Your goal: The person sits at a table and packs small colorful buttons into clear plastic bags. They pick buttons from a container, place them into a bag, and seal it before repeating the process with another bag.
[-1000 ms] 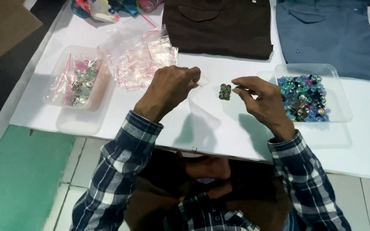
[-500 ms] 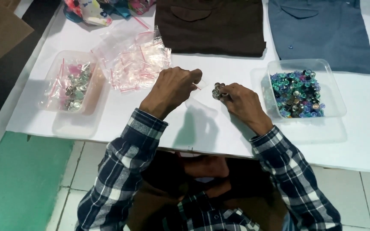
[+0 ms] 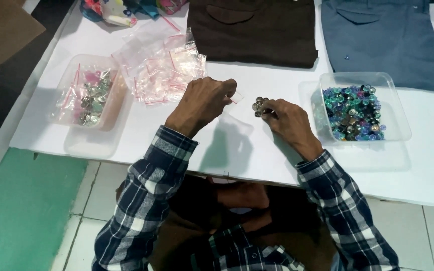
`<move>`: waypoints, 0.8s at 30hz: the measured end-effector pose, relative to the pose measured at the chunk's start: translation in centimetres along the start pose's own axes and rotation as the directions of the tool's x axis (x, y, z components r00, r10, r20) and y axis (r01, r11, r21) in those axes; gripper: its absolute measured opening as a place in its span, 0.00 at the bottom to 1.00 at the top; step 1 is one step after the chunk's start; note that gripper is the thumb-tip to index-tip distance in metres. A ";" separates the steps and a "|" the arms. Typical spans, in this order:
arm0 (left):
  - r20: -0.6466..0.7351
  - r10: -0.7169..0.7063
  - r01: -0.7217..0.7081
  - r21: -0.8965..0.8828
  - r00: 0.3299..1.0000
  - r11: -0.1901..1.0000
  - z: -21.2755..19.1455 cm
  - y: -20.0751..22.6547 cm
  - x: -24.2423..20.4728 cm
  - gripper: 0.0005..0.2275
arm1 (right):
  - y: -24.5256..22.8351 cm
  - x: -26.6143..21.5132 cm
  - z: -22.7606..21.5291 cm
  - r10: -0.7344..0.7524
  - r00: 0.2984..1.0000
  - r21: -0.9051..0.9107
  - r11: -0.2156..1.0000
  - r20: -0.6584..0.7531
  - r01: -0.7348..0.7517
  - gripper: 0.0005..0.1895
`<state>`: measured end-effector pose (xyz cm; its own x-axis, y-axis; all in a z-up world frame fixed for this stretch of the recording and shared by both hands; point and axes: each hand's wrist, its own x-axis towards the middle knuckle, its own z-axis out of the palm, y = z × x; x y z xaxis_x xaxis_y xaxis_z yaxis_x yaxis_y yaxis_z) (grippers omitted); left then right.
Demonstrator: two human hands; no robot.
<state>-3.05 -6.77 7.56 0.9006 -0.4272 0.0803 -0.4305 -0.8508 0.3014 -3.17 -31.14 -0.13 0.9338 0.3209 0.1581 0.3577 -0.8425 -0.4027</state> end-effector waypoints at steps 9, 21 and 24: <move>-0.019 0.006 -0.007 -0.032 1.000 0.999 1.1 -0.2 0.5 0.09 | -0.1 -1.0 -1.0 0.083 0.994 0.013 0.996 0.075 -0.084 0.10; -0.010 0.040 -0.040 -0.017 0.999 0.999 -0.1 1.7 0.4 0.12 | -4.8 -0.5 -5.1 -0.074 0.954 0.477 0.853 -0.292 0.212 0.12; -0.029 0.046 -0.046 -0.014 0.999 0.999 0.2 2.1 0.3 0.12 | -6.0 0.5 -4.9 -0.190 0.945 0.344 0.897 -0.266 0.278 0.13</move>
<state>-3.69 -8.81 8.01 0.8813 -0.4567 0.1214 -0.4707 -0.8258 0.3107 -4.82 -28.03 6.78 0.8133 0.3486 0.4659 0.5814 -0.5179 -0.6274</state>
